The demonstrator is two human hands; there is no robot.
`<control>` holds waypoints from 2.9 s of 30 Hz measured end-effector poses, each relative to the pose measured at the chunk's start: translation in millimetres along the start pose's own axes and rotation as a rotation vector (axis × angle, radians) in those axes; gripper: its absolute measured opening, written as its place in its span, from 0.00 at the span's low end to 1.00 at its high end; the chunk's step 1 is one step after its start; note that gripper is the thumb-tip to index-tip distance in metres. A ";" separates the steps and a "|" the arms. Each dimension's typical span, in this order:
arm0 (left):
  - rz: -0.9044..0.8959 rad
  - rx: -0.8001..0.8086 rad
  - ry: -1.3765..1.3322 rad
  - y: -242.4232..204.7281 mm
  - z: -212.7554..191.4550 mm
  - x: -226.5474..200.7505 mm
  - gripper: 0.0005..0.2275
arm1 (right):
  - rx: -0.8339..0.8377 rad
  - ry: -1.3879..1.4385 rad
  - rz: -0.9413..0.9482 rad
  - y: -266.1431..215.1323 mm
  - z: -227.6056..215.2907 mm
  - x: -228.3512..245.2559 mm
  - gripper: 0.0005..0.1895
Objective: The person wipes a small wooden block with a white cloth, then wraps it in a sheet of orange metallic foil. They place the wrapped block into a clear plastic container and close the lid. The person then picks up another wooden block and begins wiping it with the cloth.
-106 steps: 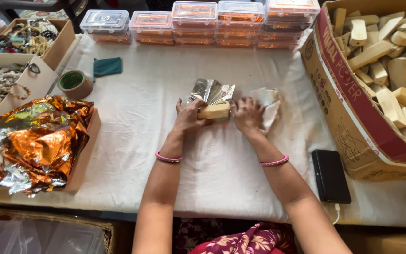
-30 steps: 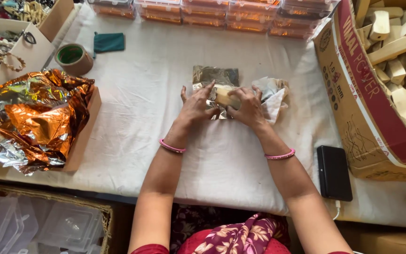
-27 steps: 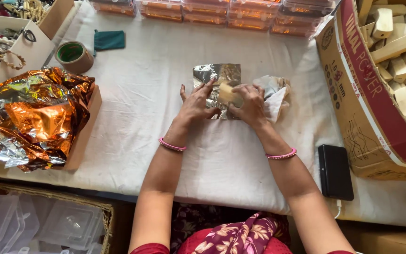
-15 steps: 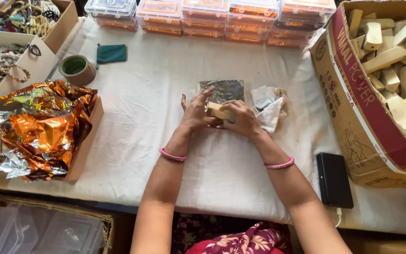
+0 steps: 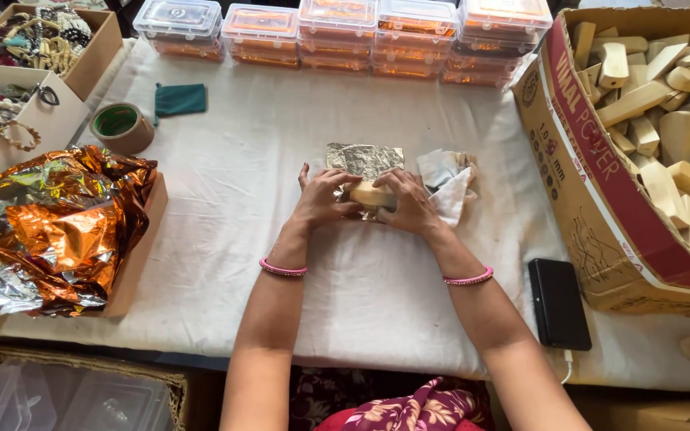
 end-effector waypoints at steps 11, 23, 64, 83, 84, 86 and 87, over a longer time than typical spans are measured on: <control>0.019 -0.001 0.026 2.2 -3.7 1.6 0.24 | -0.058 0.036 -0.060 -0.8 -0.9 6.1 0.31; 0.030 -0.041 0.086 -0.7 -7.9 -4.1 0.22 | 0.054 -0.086 -0.271 -6.7 -2.6 26.9 0.17; 0.015 -0.161 -0.141 9.9 -1.1 -6.7 0.04 | -0.295 0.593 0.455 -22.3 6.1 -68.9 0.11; -0.225 -0.053 -0.439 24.3 15.6 9.7 0.09 | -0.451 0.037 0.089 -7.6 -21.9 -8.6 0.12; -0.225 -0.057 -0.420 25.3 15.3 8.9 0.09 | -0.462 -0.218 -0.251 -8.9 -27.4 25.7 0.14; -0.252 -0.042 -0.489 28.1 23.4 14.1 0.09 | -0.343 -0.226 -0.317 -10.0 -19.5 31.3 0.13; -0.281 -0.024 -0.546 28.4 27.1 18.5 0.09 | -0.232 -0.222 -0.381 -10.2 -11.3 36.0 0.12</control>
Point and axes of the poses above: each hand's wrist, its own y-axis towards the middle knuckle, its own z-axis out of the palm, x = y × z, the point moved 5 cm from there along y, towards the middle knuckle, and after that the axes turned 14 degrees about y, right-handed, at the moved point
